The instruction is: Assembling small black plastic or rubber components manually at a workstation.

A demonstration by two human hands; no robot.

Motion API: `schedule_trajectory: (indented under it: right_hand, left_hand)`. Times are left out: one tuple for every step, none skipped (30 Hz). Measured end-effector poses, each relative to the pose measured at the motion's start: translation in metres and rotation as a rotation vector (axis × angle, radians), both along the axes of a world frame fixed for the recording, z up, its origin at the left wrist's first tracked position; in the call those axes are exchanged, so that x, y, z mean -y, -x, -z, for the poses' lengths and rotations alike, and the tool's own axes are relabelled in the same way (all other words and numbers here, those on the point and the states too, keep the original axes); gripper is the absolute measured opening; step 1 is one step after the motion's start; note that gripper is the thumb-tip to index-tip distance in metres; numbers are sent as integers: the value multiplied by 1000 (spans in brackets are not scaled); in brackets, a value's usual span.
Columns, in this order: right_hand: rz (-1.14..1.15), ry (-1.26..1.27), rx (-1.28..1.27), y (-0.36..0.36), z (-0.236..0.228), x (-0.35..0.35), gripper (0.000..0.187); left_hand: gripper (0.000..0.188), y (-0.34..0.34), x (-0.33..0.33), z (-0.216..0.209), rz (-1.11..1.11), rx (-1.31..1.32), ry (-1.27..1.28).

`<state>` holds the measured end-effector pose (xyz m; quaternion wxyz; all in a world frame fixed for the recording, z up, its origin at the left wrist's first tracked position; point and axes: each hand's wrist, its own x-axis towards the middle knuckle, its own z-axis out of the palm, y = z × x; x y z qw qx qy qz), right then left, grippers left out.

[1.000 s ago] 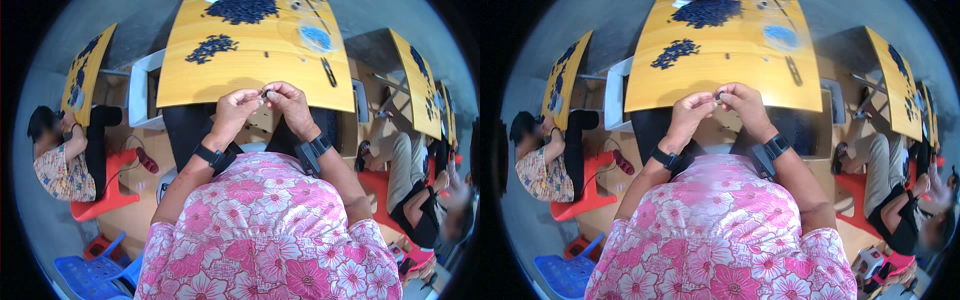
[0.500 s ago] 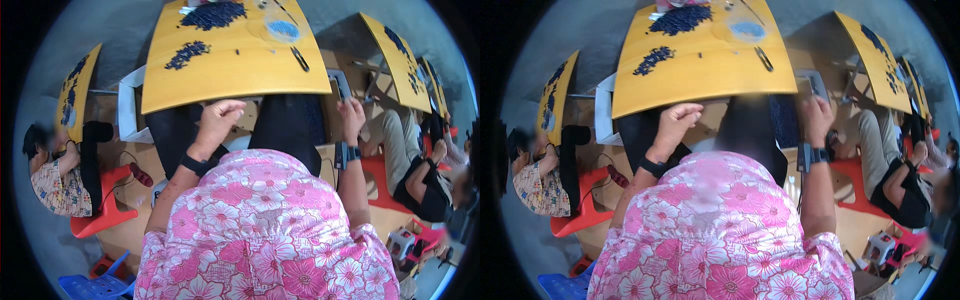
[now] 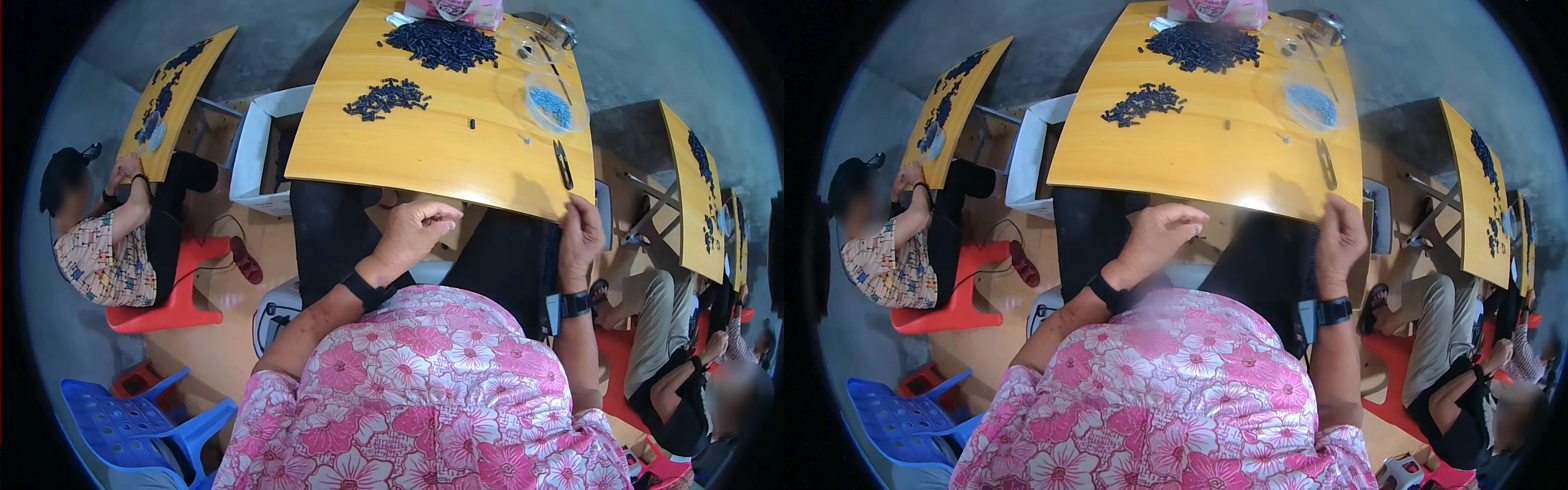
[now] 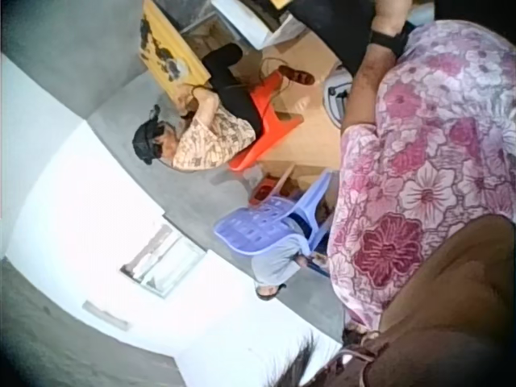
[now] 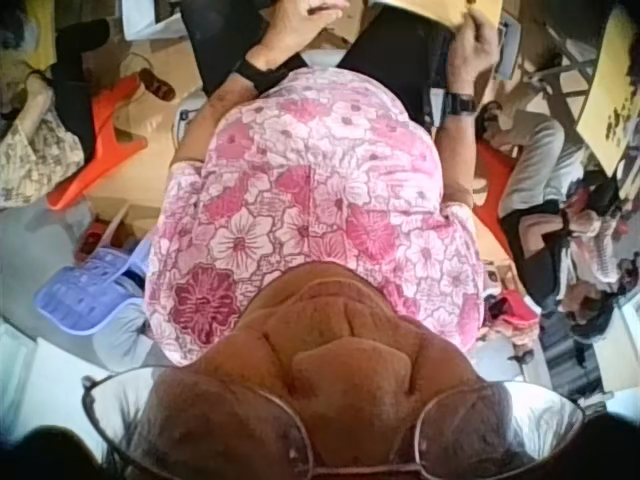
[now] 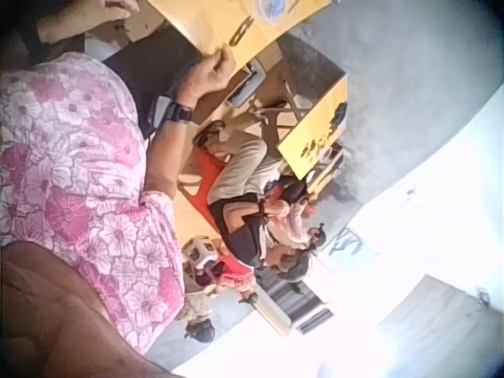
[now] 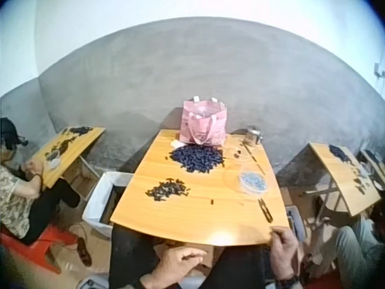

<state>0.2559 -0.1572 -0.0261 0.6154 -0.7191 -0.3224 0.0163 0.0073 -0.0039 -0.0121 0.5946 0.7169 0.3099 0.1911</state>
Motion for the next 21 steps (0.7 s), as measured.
schedule_trajectory:
  right_hand:
    - [-73, 42, 30, 8, -4, -15, 14]
    - [-148, 84, 58, 15, -8, -30, 14]
    - [-207, 116, -5, 26, -14, -46, 14]
    - [-259, 114, 51, 26, -8, -60, 13]
    - [-286, 120, 20, 28, -4, -73, 13]
    - [-319, 127, -13, 33, -1, -86, 13]
    - [-324, 131, -12, 35, -1, -98, 13]
    - [-335, 173, 28, 37, -1, -109, 14]
    - [-347, 215, 68, 38, 0, -120, 15]
    - [-353, 218, 70, 38, 2, -130, 15]
    - [-372, 231, 115, 38, 5, -139, 15]
    - [-391, 247, 159, 40, 5, -148, 16]
    - [-417, 251, 192, 41, 4, -158, 17]
    - [-421, 254, 194, 43, 2, -167, 17]
    - [-447, 268, 241, 48, -2, -178, 16]
    - [-472, 280, 287, 52, -9, -187, 15]
    - [-528, 250, 542, 55, -18, -197, 13]
    - [-530, 252, 544, 58, -23, -205, 13]
    - [-520, 288, 589, 60, -27, -213, 12]
    - [-509, 323, 635, 60, -28, -220, 12]
    - [-511, 323, 637, 58, -27, -225, 12]
  left_hand:
    - [18, -1, -1, 2, 5, 16, -13]
    - [18, 0, -2, 4, 8, 31, -24]
    - [18, 1, -2, 4, 5, 31, -16]
    - [18, 2, -4, 4, 6, 51, -54]
    - [18, 2, -5, 4, 8, 71, -93]
    - [18, 3, -6, 4, 5, 72, -86]
    - [18, 5, -8, 2, 15, 30, -63]
    - [18, 7, -9, 1, 26, -13, -41]
    - [18, 8, -10, 0, 19, -11, -38]
    - [18, 8, -10, 0, 18, -17, -16]
    - [18, 9, -10, 0, 18, -22, 5]
    - [18, 9, -11, 1, 13, -19, 9]
    - [18, 9, -11, 3, 12, 5, 38]
    - [18, 9, -12, 4, 11, 29, 66]
    - [18, 9, -12, 5, 5, 30, 70]
    - [18, 10, -12, 6, 8, 24, 99]
    - [17, 11, -13, 6, 12, 18, 127]
    - [17, 11, -13, 6, 19, 14, 155]
    - [17, 11, -13, 6, 18, 16, 156]
    - [17, 11, -13, 6, 21, 23, 157]
    - [16, 11, -13, 6, 23, 29, 158]
